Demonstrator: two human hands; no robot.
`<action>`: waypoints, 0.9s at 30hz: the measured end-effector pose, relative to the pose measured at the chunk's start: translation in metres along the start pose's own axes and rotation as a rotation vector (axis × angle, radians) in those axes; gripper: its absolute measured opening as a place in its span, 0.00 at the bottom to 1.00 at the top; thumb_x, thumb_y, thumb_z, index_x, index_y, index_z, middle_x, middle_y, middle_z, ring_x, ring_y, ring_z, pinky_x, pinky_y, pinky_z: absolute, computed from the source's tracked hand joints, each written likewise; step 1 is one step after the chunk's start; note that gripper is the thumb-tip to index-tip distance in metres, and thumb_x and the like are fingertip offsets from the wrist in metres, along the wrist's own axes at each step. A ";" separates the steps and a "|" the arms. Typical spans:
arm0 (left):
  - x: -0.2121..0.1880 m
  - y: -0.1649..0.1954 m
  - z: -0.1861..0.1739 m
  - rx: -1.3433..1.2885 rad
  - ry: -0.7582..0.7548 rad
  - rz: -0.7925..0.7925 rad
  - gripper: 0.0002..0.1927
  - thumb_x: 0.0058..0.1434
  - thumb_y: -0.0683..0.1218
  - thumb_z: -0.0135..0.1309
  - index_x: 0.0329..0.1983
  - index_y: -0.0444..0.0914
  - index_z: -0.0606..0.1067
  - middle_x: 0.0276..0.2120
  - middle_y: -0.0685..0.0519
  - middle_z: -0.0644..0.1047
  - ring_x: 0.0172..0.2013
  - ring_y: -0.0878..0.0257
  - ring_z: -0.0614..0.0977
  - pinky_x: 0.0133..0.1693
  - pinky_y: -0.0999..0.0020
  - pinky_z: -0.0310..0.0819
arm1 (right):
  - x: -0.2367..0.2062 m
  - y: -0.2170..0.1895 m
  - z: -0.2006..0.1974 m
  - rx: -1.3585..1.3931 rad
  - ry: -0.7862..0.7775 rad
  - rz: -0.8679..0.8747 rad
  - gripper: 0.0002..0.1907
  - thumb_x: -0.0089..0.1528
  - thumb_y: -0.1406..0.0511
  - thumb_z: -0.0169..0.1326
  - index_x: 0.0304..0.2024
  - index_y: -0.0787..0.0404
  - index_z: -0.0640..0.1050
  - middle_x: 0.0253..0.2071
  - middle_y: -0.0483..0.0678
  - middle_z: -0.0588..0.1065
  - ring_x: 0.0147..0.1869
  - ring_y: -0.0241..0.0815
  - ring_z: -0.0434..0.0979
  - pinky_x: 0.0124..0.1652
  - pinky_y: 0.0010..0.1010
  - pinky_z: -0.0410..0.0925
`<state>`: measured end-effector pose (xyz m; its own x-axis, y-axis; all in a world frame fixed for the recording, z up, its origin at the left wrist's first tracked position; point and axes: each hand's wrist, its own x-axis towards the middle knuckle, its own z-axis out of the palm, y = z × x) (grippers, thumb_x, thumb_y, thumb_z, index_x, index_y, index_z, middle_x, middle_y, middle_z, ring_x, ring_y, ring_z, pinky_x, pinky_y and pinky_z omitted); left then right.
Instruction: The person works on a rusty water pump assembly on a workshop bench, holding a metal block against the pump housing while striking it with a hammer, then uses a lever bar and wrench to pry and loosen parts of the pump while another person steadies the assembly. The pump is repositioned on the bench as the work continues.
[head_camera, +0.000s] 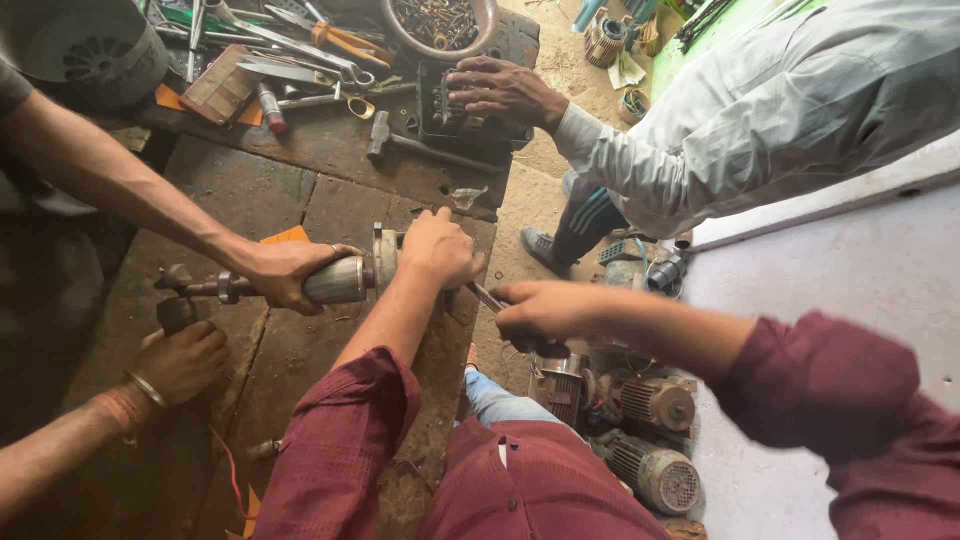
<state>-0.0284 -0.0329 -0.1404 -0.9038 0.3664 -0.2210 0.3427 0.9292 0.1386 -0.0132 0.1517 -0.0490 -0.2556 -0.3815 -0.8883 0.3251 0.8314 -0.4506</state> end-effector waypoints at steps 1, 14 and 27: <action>0.000 0.000 0.000 -0.006 0.003 -0.006 0.30 0.66 0.66 0.42 0.36 0.42 0.86 0.39 0.51 0.84 0.52 0.53 0.76 0.52 0.56 0.68 | -0.002 0.003 0.006 0.112 0.012 -0.039 0.21 0.62 0.60 0.50 0.58 0.52 0.72 0.24 0.42 0.70 0.23 0.32 0.69 0.21 0.27 0.63; 0.009 -0.004 0.011 -0.011 0.063 0.021 0.26 0.66 0.62 0.45 0.29 0.41 0.85 0.34 0.51 0.84 0.50 0.52 0.76 0.49 0.55 0.69 | 0.013 0.048 0.038 -0.233 0.254 -0.333 0.35 0.62 0.58 0.55 0.69 0.60 0.62 0.25 0.48 0.79 0.27 0.40 0.79 0.29 0.35 0.71; 0.021 0.001 0.025 0.024 0.166 0.067 0.24 0.66 0.61 0.46 0.26 0.45 0.84 0.30 0.54 0.83 0.48 0.52 0.76 0.45 0.55 0.68 | 0.136 0.134 0.103 -0.463 0.674 -0.932 0.48 0.64 0.66 0.52 0.75 0.67 0.36 0.41 0.66 0.76 0.35 0.68 0.75 0.33 0.52 0.68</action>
<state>-0.0407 -0.0227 -0.1688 -0.9079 0.4164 -0.0490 0.4081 0.9044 0.1243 0.0892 0.1697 -0.2388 -0.6782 -0.7338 0.0388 -0.5489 0.4708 -0.6906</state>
